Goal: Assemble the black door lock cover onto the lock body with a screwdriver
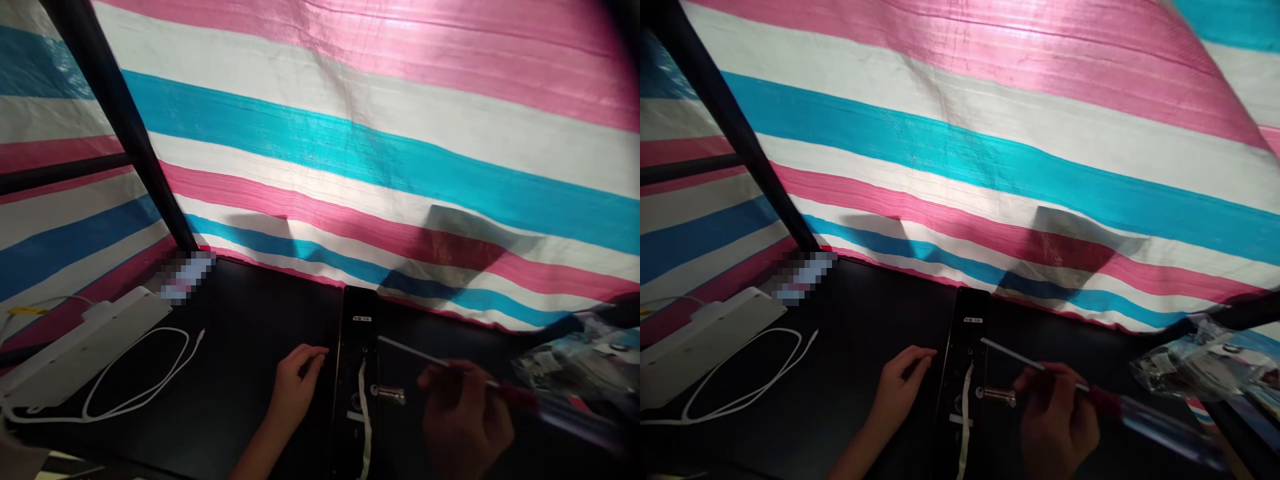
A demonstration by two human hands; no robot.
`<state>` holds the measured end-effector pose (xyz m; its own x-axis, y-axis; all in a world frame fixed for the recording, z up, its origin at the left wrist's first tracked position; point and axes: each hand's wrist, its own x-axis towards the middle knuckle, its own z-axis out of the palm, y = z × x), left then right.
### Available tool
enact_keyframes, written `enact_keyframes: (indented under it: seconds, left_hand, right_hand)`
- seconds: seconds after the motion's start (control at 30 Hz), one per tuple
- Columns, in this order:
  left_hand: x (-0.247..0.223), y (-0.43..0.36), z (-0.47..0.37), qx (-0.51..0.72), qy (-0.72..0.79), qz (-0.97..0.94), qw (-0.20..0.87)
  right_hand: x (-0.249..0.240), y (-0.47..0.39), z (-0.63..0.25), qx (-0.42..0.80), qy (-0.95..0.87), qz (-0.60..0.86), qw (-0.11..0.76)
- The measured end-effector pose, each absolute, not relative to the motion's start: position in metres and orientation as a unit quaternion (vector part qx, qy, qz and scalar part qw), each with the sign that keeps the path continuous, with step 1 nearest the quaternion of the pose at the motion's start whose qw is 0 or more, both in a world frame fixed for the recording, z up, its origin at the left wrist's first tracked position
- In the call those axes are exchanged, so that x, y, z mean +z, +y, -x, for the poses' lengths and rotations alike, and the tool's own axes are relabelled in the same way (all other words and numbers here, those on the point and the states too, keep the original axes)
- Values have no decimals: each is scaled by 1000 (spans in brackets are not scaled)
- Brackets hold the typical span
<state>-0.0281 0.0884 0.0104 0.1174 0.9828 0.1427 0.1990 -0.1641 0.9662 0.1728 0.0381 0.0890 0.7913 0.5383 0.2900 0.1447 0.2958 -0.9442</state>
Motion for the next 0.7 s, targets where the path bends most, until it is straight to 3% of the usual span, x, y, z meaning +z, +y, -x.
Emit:
enact_keyframes:
  seconds: [0.07,0.13,0.3,0.5,0.7]
  left_hand:
    - [-2,97,38,427,503,-662,357]
    - [-14,104,45,393,519,-698,298]
    - [-21,111,50,373,520,-719,271]
    - [6,78,34,395,565,-615,383]
    - [2,22,-10,389,496,-547,551]
  right_hand:
    - [101,60,-193,53,-307,600,737]
    - [108,81,-208,-11,-378,636,672]
    - [102,111,-222,-80,-526,634,561]
    - [103,114,-225,-111,-606,611,497]
    - [129,132,-227,-72,-718,541,431]
